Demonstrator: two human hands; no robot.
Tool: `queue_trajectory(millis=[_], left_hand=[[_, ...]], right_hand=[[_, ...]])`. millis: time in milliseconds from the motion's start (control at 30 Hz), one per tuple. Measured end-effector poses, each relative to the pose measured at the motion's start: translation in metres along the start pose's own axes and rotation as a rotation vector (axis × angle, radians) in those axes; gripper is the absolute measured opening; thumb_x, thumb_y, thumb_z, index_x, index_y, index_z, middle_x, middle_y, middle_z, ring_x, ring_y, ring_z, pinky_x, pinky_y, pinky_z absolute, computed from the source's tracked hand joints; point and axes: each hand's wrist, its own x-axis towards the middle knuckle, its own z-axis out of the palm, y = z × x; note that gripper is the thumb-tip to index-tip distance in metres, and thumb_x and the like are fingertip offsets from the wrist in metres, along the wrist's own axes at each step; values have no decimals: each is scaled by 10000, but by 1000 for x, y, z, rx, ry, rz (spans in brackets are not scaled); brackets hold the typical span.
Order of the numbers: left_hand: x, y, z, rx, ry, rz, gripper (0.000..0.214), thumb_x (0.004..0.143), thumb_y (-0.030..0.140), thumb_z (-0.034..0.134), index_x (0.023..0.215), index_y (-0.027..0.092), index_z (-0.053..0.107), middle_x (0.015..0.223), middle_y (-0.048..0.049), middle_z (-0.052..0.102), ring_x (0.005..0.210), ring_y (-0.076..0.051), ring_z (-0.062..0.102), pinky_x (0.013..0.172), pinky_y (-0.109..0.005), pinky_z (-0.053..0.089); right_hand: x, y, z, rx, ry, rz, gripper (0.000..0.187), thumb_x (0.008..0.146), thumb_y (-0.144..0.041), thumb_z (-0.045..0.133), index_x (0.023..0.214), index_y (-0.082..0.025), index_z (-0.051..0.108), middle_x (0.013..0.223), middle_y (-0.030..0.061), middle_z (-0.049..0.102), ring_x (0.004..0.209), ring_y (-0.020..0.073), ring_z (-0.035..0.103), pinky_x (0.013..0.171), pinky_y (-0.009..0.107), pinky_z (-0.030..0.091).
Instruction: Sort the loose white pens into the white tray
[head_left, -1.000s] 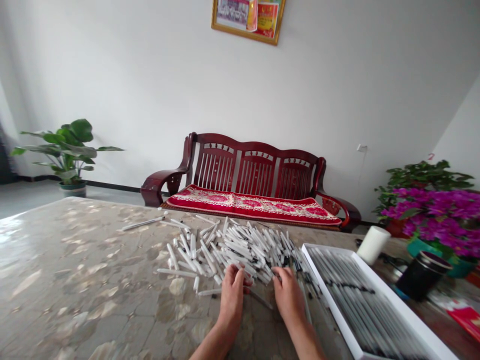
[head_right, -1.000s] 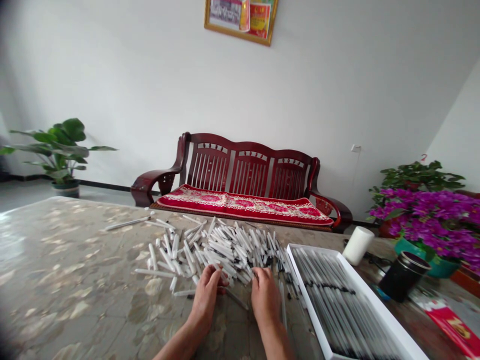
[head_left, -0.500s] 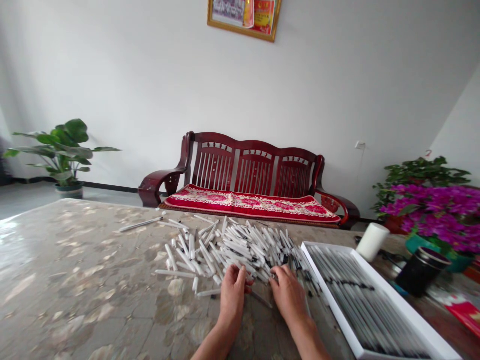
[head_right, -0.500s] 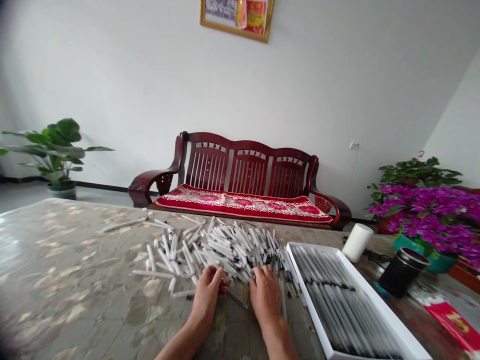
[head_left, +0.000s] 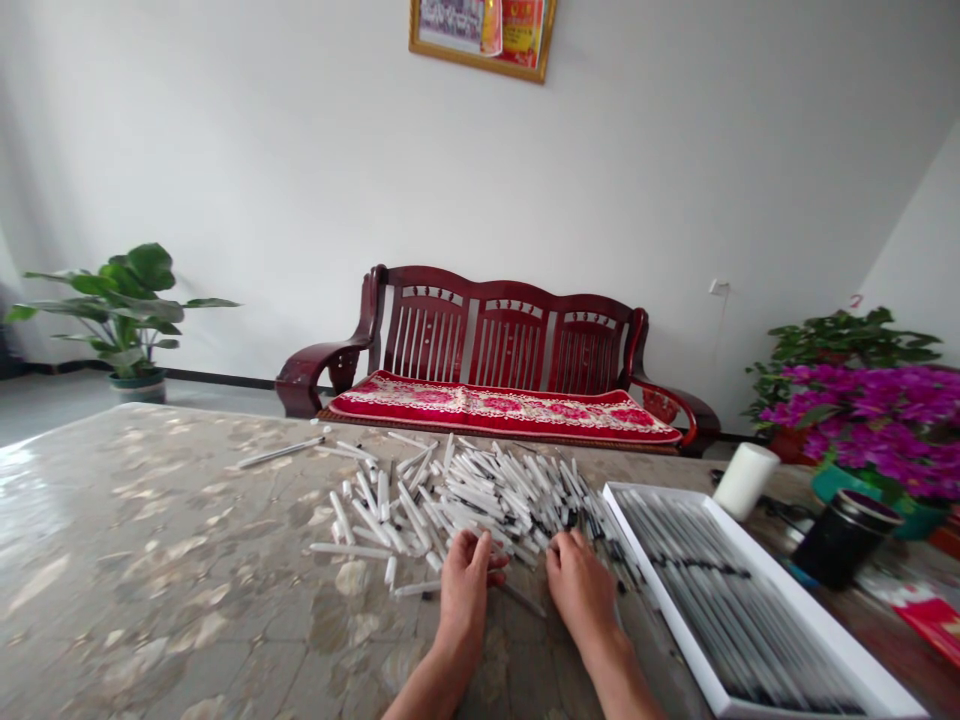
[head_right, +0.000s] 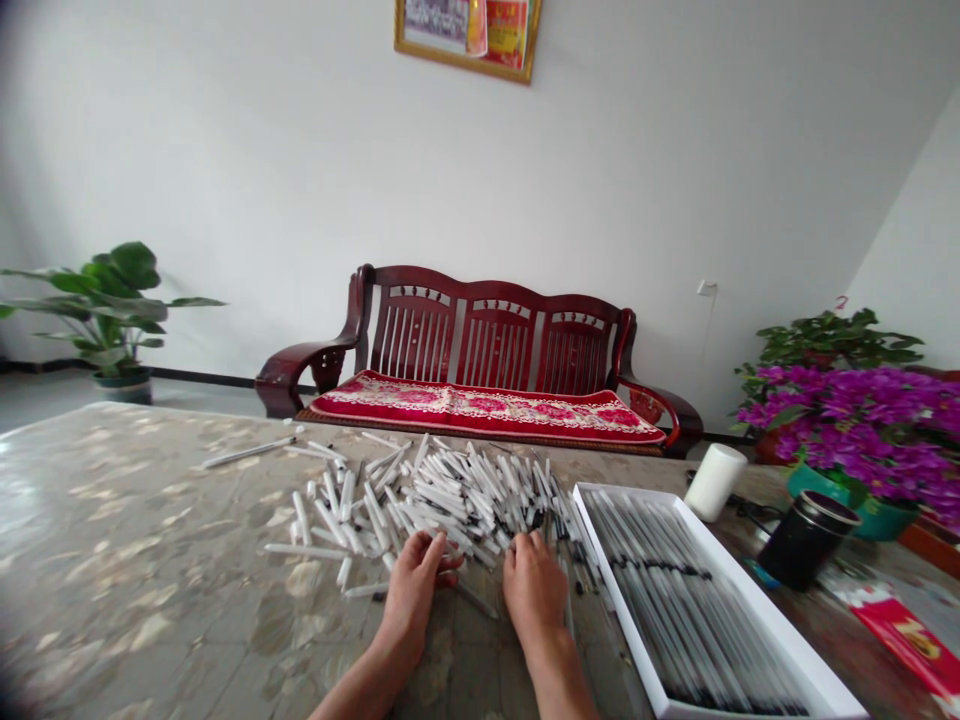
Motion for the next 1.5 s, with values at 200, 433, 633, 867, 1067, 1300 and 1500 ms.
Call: queue_trajectory(millis=[200, 433, 633, 867, 1067, 1300, 1500], left_hand=[[1, 1, -3, -133, 30, -23, 399, 600, 503, 788, 694, 187, 565, 663, 11, 652, 619, -181, 692, 519, -254, 518], [3, 5, -5, -359, 37, -122, 276, 689, 336, 814, 738, 173, 596, 724, -26, 704, 698, -168, 726, 612, -239, 576], [3, 12, -4, -467, 68, -159, 198, 808, 204, 734, 702, 167, 571, 689, -19, 680, 668, -141, 729, 606, -209, 595], [3, 13, -4, -507, 93, -174, 200, 885, 153, 632, 697, 161, 561, 702, -37, 688, 656, -122, 728, 627, -196, 602], [2, 13, -3, -494, 80, -157, 202, 872, 180, 658, 695, 163, 562, 682, -26, 685, 633, -110, 712, 630, -203, 601], [2, 10, -2, -412, 34, -122, 254, 761, 299, 780, 729, 173, 562, 731, -23, 716, 639, -122, 707, 616, -221, 587], [-4, 5, 1, -294, -103, -165, 369, 636, 390, 857, 728, 174, 573, 730, -24, 717, 675, -155, 721, 606, -227, 571]], right_hand=[[-8, 12, -6, 125, 219, 57, 200, 943, -273, 421, 862, -214, 593, 895, 50, 658, 739, 175, 640, 553, 260, 337], [-8, 30, -14, 540, 436, 228, 300, 899, -474, 389, 871, -231, 563, 871, 51, 626, 771, 209, 604, 663, 294, 429], [-10, 24, -8, 885, 381, 181, 314, 855, -520, 445, 796, -230, 552, 704, 5, 570, 653, 188, 529, 628, 292, 438], [-12, 17, -10, 944, 329, 141, 286, 849, -494, 467, 762, -231, 539, 665, -3, 547, 618, 178, 505, 572, 281, 410], [-13, 13, -9, 945, 283, 84, 274, 866, -471, 465, 767, -230, 551, 681, 2, 562, 635, 180, 524, 603, 284, 440], [-15, 11, -9, 904, 305, 5, 268, 913, -439, 461, 803, -222, 573, 749, 21, 583, 689, 177, 547, 652, 280, 459], [-20, -3, -18, 946, 271, -103, 248, 920, -409, 502, 809, -212, 604, 782, 35, 600, 735, 176, 569, 685, 271, 476]])
